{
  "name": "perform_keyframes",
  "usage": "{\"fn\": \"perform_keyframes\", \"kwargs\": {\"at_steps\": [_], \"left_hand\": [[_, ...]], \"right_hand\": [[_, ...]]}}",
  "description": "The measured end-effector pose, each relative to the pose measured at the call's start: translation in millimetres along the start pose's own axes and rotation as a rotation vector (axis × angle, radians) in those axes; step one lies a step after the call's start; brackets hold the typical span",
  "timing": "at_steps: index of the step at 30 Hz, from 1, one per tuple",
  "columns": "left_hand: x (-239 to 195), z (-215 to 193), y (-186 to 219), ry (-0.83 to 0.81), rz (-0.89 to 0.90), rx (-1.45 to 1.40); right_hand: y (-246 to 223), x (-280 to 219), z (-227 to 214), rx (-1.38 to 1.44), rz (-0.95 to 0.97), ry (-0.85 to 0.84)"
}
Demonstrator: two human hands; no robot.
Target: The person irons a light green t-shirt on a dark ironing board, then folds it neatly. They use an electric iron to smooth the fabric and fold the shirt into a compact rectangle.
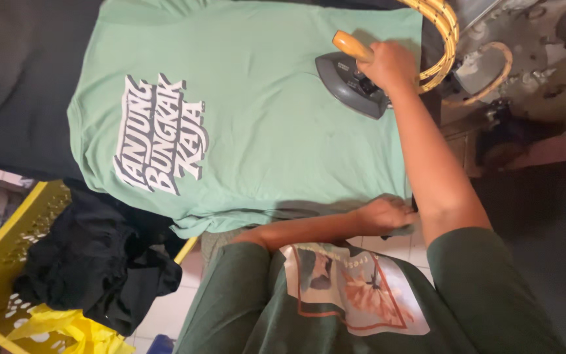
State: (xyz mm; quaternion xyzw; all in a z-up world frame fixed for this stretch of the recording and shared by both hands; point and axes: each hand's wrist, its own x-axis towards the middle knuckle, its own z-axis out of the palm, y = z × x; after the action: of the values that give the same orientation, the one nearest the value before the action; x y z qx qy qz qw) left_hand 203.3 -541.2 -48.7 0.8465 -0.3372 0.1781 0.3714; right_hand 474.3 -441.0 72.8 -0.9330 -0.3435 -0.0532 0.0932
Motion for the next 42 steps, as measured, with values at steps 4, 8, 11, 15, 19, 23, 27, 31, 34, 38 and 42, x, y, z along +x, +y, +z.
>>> {"fn": "perform_keyframes", "kwargs": {"at_steps": [4, 8, 11, 15, 19, 23, 27, 31, 34, 38, 42], "left_hand": [[2.8, 23.6, 0.5, 0.105, 0.016, -0.167], [-4.3, 15.6, -2.4, -0.085, -0.079, -0.128], [-19.5, -16.7, 9.0, -0.194, -0.183, -0.343], [-63.1, -118.6, 5.0, 0.053, -0.212, -0.150], [-110.5, -210.4, 1.4, 0.284, -0.352, 0.223], [-164.1, -268.7, -2.4, 0.413, -0.593, 0.577], [-245.2, -315.0, -10.7, 0.591, -0.822, 0.602], [-302.0, -343.7, -26.5, 0.593, -1.023, 0.796], [-319.8, -358.6, -41.8, 0.572, -1.082, 0.875], [-330.7, -366.7, -50.3, 0.579, -1.170, 0.895], [-336.1, -361.4, -47.7, 0.623, -1.198, 0.889]], "right_hand": [[3.2, -0.7, 6.4, 0.016, -0.054, 0.057], [4.2, 4.9, -1.7, -0.005, -0.096, 0.031], [9.9, -12.8, 4.4, 0.063, -0.139, 0.060], [13.4, -3.3, 5.3, 0.215, -0.168, 0.055], [12.4, 4.4, -7.6, 0.029, -0.228, -0.084], [3.3, -38.0, -36.9, 0.012, -0.369, -0.346], [-4.2, -138.9, -50.3, -0.074, -0.376, -0.456], [-9.9, -198.8, -59.2, 0.017, -0.420, -0.372], [-16.7, -195.3, -72.7, -0.014, -0.322, -0.359], [-27.9, -159.0, -79.8, -0.018, -0.192, -0.294], [-47.2, -107.9, -61.3, 0.001, -0.219, -0.135]]}}
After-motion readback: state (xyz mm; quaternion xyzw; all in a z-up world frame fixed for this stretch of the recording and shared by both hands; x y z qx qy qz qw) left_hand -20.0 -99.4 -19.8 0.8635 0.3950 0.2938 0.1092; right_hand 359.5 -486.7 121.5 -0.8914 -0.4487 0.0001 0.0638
